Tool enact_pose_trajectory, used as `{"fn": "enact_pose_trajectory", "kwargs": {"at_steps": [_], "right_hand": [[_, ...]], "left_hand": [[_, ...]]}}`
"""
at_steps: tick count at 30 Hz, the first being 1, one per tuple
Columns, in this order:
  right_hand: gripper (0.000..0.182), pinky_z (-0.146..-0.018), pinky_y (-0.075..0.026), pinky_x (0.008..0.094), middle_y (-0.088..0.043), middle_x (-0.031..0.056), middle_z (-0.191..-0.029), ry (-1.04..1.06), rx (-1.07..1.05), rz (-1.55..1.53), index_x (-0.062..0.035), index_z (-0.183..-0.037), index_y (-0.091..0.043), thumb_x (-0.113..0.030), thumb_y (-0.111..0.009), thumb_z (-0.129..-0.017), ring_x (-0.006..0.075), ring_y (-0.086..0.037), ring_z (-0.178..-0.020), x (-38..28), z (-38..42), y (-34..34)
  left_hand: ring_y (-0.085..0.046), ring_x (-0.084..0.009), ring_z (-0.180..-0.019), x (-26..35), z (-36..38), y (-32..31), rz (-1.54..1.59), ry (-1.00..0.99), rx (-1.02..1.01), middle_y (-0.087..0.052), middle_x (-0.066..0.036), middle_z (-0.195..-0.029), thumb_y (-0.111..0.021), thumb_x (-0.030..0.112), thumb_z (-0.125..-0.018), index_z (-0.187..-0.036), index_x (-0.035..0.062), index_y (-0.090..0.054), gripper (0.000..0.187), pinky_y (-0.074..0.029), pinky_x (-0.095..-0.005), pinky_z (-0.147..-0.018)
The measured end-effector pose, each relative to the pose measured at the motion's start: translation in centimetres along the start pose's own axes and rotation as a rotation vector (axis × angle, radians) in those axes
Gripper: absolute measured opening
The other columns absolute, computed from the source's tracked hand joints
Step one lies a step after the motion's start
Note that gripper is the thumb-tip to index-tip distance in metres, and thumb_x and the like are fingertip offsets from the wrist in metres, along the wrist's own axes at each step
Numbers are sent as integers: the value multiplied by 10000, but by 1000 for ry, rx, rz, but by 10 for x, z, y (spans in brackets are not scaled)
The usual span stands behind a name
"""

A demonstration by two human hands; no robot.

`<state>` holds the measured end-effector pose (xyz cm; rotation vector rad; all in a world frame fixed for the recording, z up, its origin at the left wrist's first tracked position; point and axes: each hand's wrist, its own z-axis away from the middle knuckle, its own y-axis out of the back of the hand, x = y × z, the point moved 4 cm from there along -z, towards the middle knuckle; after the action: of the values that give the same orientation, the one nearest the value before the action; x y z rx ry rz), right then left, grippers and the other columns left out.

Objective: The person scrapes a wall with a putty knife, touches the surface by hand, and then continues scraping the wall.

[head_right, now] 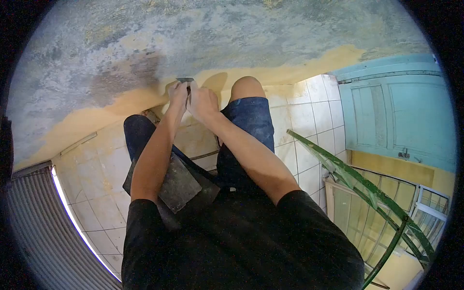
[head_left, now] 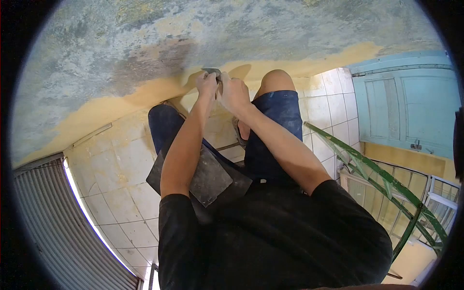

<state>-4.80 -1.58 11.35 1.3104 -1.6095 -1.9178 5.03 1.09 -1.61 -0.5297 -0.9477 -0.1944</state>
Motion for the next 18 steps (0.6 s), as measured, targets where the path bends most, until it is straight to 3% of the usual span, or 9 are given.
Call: {"fn": "enact_pose_trajectory", "kwargs": {"at_steps": [4, 6, 11, 13, 18], "right_hand": [[166, -629, -495, 523, -605, 275, -677, 53, 56, -71, 2, -924, -536, -110, -585, -811, 463, -615, -665, -7, 9, 11], [174, -626, -496, 521, -602, 276, -670, 31, 69, -86, 6, -923, -536, -111, -590, -807, 464, -613, -661, -5, 12, 8], [187, -615, -494, 517, -602, 271, -665, 71, 46, -13, 11, -939, -540, -117, -595, -813, 459, -611, -646, -3, 6, -3], [186, -614, -491, 520, -601, 273, -667, 62, 50, -45, 11, -937, -538, -120, -593, -817, 460, -609, -644, -9, 12, 11], [188, -616, -489, 522, -603, 274, -669, 54, 71, -40, 12, -941, -533, -125, -588, -826, 458, -610, -651, 0, 4, -4]], "left_hand": [[-591, -168, -658, 3, -6, 1, -99, -113, -16, -631, -77, -774, -569, -6, -820, -793, -30, -635, 75, -491, -309, -596], [-542, -122, -594, -2, -5, 2, -13, -127, 19, -605, -60, -689, -602, 23, -788, -734, -29, -629, 80, -438, -295, -538], [-545, -132, -619, 4, 7, 3, -17, -28, 56, -609, -69, -715, -605, 17, -782, -731, -28, -631, 73, -444, -282, -561], [-544, -128, -614, 10, 8, -1, 17, -149, -16, -609, -65, -723, -601, 5, -779, -723, -25, -628, 69, -444, -281, -556], [-537, -129, -610, 16, 12, -2, 48, -50, 29, -600, -59, -708, -619, -2, -762, -734, -26, -637, 41, -446, -288, -557]]}}
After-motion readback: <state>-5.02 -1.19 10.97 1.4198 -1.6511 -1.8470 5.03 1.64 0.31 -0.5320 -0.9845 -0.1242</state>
